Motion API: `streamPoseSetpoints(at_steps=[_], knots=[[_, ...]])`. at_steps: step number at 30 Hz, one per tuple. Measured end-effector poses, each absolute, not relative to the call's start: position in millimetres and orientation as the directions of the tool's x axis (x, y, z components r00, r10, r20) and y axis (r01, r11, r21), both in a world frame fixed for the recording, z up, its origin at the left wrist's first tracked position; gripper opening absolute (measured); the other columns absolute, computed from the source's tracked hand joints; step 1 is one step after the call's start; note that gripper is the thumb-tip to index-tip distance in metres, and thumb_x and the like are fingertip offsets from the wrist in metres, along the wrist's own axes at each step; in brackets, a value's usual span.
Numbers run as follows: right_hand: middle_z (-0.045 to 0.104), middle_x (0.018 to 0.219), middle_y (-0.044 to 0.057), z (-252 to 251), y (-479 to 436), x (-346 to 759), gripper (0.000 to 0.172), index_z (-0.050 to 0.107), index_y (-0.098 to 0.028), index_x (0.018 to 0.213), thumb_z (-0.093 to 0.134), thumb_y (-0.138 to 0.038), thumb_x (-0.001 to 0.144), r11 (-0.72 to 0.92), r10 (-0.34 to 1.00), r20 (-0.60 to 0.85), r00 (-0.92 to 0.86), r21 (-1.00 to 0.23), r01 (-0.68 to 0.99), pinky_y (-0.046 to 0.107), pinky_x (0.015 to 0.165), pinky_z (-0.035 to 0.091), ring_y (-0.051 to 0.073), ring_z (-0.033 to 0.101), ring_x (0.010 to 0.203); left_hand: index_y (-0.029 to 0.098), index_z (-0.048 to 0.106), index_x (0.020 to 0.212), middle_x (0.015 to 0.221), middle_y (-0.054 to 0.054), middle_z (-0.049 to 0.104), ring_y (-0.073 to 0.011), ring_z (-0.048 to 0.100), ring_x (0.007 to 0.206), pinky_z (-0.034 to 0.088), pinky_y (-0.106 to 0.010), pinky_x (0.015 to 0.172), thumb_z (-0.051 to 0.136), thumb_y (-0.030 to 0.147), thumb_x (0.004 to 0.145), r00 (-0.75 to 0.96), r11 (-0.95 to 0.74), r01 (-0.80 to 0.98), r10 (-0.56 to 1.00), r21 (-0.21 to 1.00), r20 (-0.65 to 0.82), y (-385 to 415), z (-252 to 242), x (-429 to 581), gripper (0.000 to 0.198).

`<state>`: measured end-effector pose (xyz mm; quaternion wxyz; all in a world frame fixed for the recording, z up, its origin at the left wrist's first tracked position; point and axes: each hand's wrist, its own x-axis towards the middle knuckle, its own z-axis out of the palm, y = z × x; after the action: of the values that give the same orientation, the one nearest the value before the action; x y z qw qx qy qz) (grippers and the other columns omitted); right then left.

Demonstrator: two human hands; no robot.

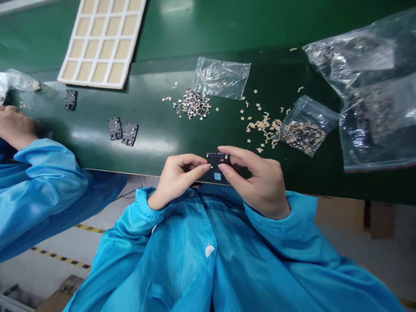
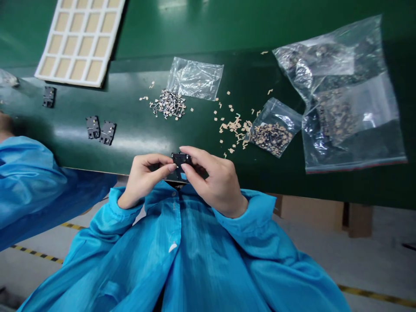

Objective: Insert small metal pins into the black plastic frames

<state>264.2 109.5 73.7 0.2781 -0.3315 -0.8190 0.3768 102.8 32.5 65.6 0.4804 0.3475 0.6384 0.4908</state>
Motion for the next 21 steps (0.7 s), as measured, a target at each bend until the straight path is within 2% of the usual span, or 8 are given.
streamPoseSetpoints(at_steps=[3, 7, 11, 15, 21], knots=[[0.071, 0.076, 0.002, 71.9, 108.8, 264.4, 0.025, 0.068, -0.021, 0.111, 0.059, -0.023, 0.087, 0.446, 0.766, 0.175, -0.619, -0.837, 0.315, 0.028, 0.061, 0.056, 0.016, 0.067, 0.065, 0.014, 0.072, 0.071, 0.059, -0.001, 0.066, -0.0080, 0.052, 0.050, 0.041, -0.019, 0.045, 0.077, 0.044, 0.070, -0.256, 0.284, -0.082, 0.920, 0.955, -0.296, 31.9, 66.3, 102.8, 0.031], [0.073, 0.085, 0.003, 67.3, 107.0, 262.2, 0.032, 0.064, -0.020, 0.116, 0.062, -0.025, 0.084, 0.257, 0.775, 0.039, -0.630, -0.931, 0.259, 0.029, 0.063, 0.057, 0.017, 0.070, 0.072, 0.014, 0.068, 0.067, 0.055, 0.000, 0.063, -0.0081, 0.052, 0.046, 0.043, -0.020, 0.044, 0.076, 0.052, 0.070, -0.248, 0.294, -0.097, 0.918, 0.951, -0.309, 31.4, 68.5, 105.1, 0.038], [0.073, 0.088, 0.003, 65.5, 106.0, 258.0, 0.034, 0.060, -0.018, 0.117, 0.061, -0.022, 0.083, 0.094, 0.762, -0.032, -0.646, -0.983, 0.160, 0.028, 0.067, 0.058, 0.016, 0.070, 0.075, 0.014, 0.066, 0.066, 0.056, 0.000, 0.062, -0.0083, 0.053, 0.047, 0.043, -0.020, 0.043, 0.076, 0.053, 0.069, -0.242, 0.294, -0.105, 0.919, 0.950, -0.312, 32.9, 69.9, 107.0, 0.040], [0.072, 0.090, 0.004, 68.3, 107.1, 255.5, 0.034, 0.060, -0.018, 0.115, 0.058, -0.019, 0.082, 0.037, 0.757, -0.070, -0.649, -0.988, 0.149, 0.029, 0.071, 0.058, 0.015, 0.069, 0.075, 0.015, 0.065, 0.065, 0.056, 0.000, 0.061, -0.0079, 0.051, 0.047, 0.041, -0.019, 0.043, 0.075, 0.051, 0.071, -0.248, 0.292, -0.079, 0.920, 0.953, -0.303, 33.8, 70.6, 107.0, 0.038], [0.070, 0.085, 0.002, 68.1, 106.7, 252.1, 0.032, 0.060, -0.019, 0.110, 0.057, -0.018, 0.078, 0.004, 0.773, -0.088, -0.628, -0.990, 0.143, 0.026, 0.064, 0.057, 0.014, 0.068, 0.072, 0.015, 0.065, 0.066, 0.055, 0.000, 0.060, -0.0075, 0.050, 0.047, 0.041, -0.019, 0.043, 0.074, 0.047, 0.074, -0.258, 0.268, -0.046, 0.927, 0.962, -0.271, 34.3, 70.9, 107.9, 0.034]])
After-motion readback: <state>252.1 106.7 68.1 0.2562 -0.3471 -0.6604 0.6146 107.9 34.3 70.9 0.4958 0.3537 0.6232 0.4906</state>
